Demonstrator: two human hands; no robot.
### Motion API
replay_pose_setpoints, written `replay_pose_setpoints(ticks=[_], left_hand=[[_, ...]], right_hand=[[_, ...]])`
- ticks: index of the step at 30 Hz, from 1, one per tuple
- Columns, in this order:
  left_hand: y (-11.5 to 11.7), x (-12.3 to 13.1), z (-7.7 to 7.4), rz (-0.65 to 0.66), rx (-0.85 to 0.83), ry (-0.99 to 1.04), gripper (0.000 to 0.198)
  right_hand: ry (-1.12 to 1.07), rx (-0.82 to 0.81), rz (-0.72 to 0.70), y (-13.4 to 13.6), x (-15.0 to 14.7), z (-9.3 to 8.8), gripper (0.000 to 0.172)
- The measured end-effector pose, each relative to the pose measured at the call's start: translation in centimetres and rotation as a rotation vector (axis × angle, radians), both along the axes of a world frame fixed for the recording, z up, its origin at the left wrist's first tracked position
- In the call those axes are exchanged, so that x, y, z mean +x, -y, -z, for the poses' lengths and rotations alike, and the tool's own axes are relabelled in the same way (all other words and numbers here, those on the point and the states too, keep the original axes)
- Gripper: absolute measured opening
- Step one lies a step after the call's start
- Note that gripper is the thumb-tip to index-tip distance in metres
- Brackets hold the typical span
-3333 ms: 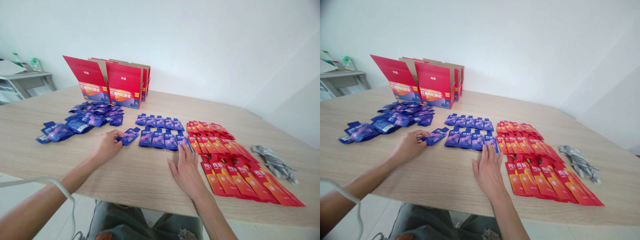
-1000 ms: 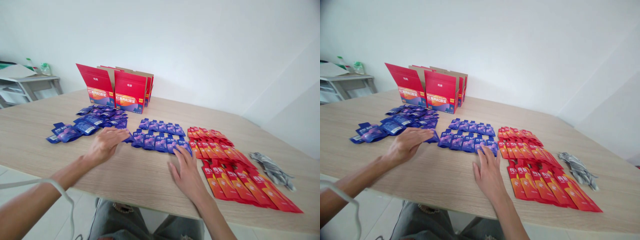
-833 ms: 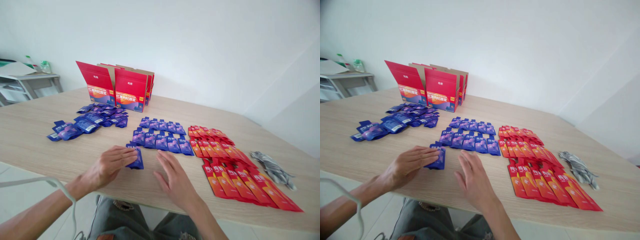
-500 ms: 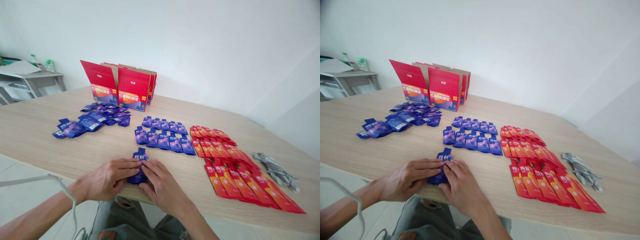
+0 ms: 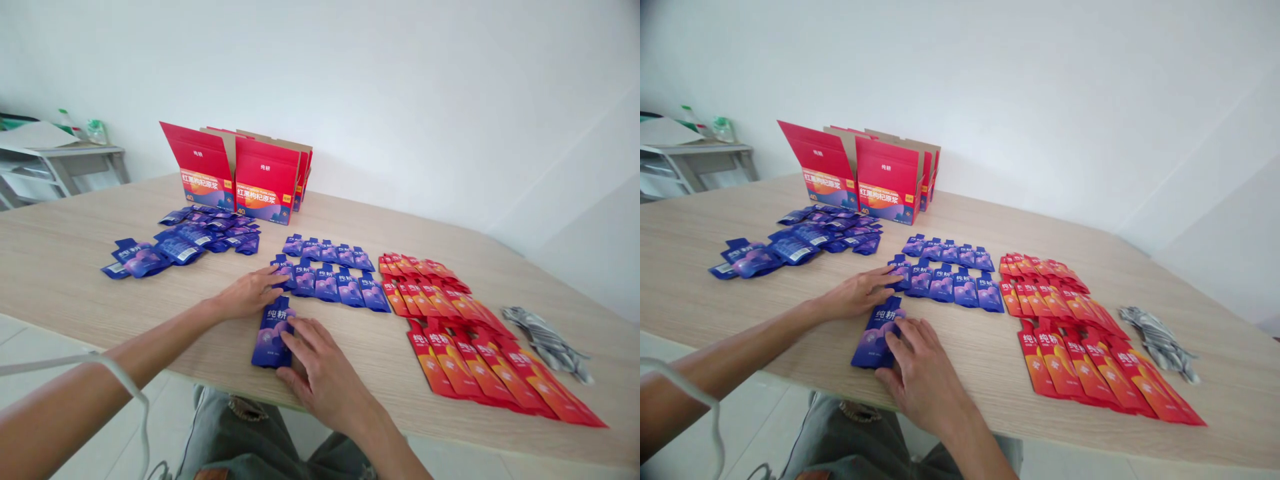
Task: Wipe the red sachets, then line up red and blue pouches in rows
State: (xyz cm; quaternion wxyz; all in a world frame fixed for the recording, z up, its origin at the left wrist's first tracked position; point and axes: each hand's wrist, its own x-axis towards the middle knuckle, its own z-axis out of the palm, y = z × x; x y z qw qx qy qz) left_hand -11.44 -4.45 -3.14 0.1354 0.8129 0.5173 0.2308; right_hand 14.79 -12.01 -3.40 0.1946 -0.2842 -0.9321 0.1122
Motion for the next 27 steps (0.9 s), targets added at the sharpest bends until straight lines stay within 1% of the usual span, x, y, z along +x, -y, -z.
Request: replay_pose_setpoints(ticks=[2, 13, 18, 20, 23, 25, 27], left_hand=[[-0.4, -0.2, -0.1, 0.016, -0.01, -0.014, 0.051], [-1.0, -0.8, 0.4, -0.02, -0.007, -0.023, 0.054], [-1.0, -0.8, 0.6, -0.025, 0.007, 0.001, 0.054], [-1.1, -0.8, 0.8, -0.019, 0.036, 0.041, 0.055], [-1.1, -0.7, 0.9, -0.063, 0.1, 0.132, 0.055], [-0.5, -0.6, 0.8, -0.156, 0.139, 0.173, 0.051], [0.8, -0.2, 0.5, -0.294, 0.14, 0.171, 0.044]], right_hand=[[0.001, -0.005, 0.009, 0.0, 0.0, 0.1, 0.051], [0.0, -0.021, 0.014, -0.1, 0.0, 0.4, 0.053], [0.027, -0.083, 0.014, -0.2, -0.1, -0.4, 0.057], [0.031, -0.136, 0.034, -0.4, -0.2, -1.1, 0.065], [0.023, -0.225, 0.074, -1.1, -0.6, -1.9, 0.093], [0.036, -0.279, 0.098, -1.7, -1.1, -2.3, 0.11], [0.065, -0.318, 0.122, -2.0, -1.7, -2.3, 0.119]])
